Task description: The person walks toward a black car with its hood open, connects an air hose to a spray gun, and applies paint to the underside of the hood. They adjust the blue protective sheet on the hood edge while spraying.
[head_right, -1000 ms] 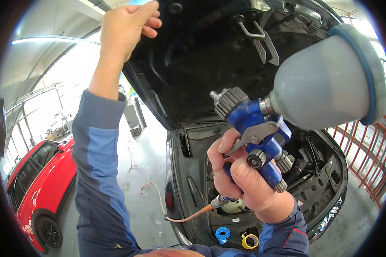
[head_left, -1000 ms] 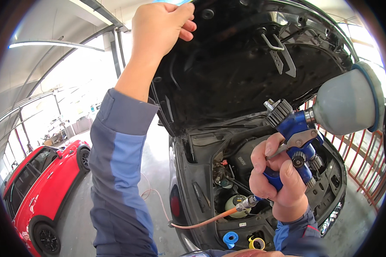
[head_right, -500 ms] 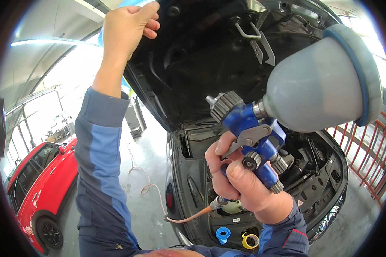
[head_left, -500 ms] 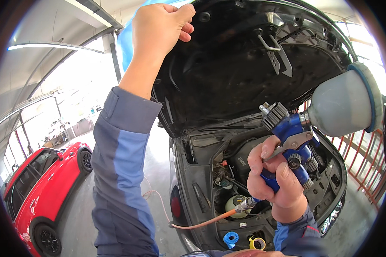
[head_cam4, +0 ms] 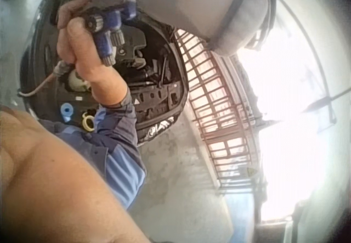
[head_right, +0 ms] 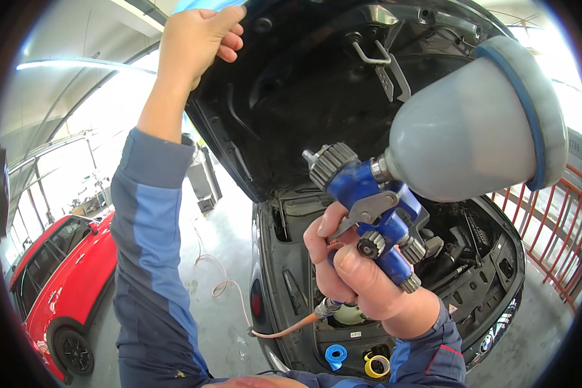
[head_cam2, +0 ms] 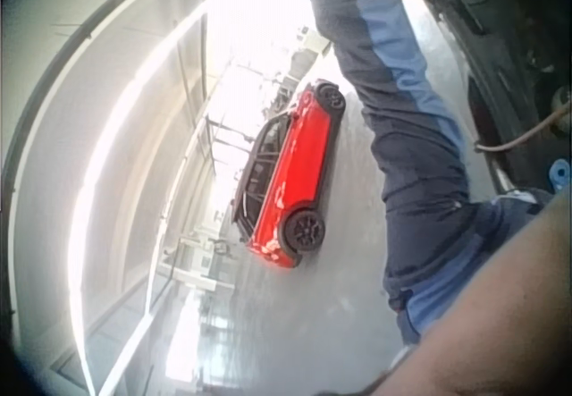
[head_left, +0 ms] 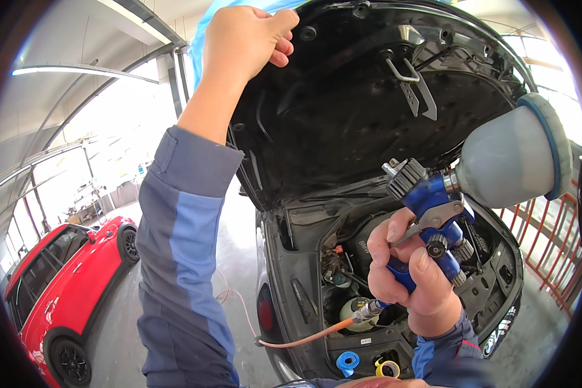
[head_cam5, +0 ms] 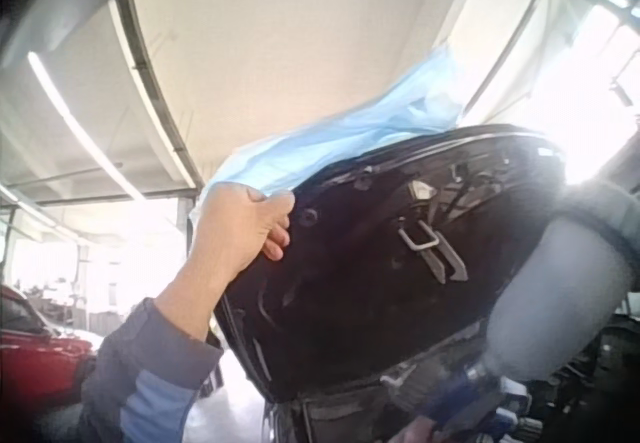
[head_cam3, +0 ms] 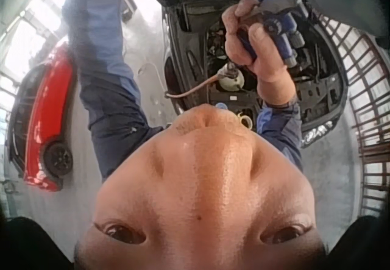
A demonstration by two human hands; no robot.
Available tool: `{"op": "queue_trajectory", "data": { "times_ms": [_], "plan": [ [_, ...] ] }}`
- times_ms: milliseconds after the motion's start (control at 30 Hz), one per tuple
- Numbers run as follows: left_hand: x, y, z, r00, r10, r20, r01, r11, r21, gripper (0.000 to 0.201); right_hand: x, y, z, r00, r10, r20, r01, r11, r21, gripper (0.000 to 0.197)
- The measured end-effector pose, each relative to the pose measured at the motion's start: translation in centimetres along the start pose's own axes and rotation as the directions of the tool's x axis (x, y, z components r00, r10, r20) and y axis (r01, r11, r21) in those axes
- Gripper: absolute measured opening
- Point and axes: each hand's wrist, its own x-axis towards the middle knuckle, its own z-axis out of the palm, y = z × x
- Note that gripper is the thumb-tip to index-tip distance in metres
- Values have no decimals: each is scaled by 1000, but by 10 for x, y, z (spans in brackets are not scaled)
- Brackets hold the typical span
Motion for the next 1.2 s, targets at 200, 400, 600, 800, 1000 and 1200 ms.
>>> {"op": "queue_trajectory", "data": {
  "times_ms": [200, 400, 600, 800, 1000, 1200],
  "plan": [
    [10, 11, 5, 989, -142, 36, 146, 977, -156, 31, 1, 2, -3, 1000, -19, 13, 19, 1000, 16, 42],
    [5, 8, -4, 988, -119, 101, 136, 972, -189, 27, 0, 3, -10, 997, -31, 65, 33, 999, -21, 44],
    [12, 16, 2, 993, -97, 65, 106, 981, -163, 37, -6, -1, -8, 998, -39, 39, 38, 999, 8, 41],
    [14, 16, 1, 997, -22, 78, 15, 995, 98, 38, -7, -4, -4, 998, -50, 24, 50, 999, 17, 38],
    [9, 15, -2, 991, -67, 117, 71, 997, -24, 34, -17, -12, -8, 997, -80, 10, 80, 996, 31, 37],
    [17, 26, 3, 993, -76, 95, 59, 984, 166, 49, -19, -19, -6, 998, -58, 13, 58, 998, 32, 37]
  ]
}}
